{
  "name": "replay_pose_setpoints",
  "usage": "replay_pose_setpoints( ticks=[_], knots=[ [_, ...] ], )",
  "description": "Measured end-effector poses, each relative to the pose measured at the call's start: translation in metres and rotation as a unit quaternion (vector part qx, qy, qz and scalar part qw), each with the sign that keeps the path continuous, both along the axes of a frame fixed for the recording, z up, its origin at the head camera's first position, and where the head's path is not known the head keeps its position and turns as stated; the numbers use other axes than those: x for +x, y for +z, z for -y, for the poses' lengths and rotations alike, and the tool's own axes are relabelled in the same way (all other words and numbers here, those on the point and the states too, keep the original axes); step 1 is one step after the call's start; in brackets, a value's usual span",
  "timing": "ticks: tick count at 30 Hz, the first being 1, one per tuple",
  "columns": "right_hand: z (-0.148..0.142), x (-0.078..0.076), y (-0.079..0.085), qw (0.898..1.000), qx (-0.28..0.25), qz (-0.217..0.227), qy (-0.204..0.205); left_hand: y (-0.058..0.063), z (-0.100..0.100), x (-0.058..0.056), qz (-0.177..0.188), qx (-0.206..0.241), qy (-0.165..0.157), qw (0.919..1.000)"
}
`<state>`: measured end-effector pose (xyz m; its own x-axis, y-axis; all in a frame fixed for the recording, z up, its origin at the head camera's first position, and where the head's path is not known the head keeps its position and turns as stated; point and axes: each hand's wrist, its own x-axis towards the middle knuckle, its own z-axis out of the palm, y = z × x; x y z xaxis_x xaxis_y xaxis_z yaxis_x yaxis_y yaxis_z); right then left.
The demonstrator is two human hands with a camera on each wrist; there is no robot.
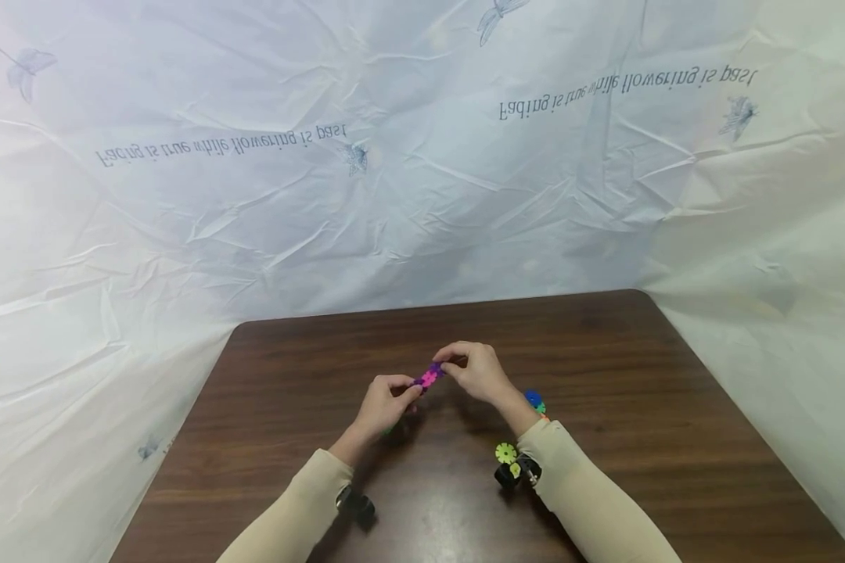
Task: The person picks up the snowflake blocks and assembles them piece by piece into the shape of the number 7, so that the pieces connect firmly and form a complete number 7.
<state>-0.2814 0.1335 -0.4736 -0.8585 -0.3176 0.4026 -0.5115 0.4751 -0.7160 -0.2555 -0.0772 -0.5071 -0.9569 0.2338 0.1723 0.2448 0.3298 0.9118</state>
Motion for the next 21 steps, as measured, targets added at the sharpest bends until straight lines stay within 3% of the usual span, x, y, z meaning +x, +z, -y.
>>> replay_pose_setpoints(
  ticks=[10, 21],
  knots=[
    [-0.005, -0.003, -0.004, 1.0, -0.01, 0.009, 0.018, 0.0, 0.001, -0.001, 0.005, -0.009, -0.004, 0.9999],
    [-0.016, -0.007, 0.001, 1.0, -0.019, 0.019, 0.012, -0.001, 0.002, -0.002, 0.016, -0.015, 0.0, 0.9998]
  ],
)
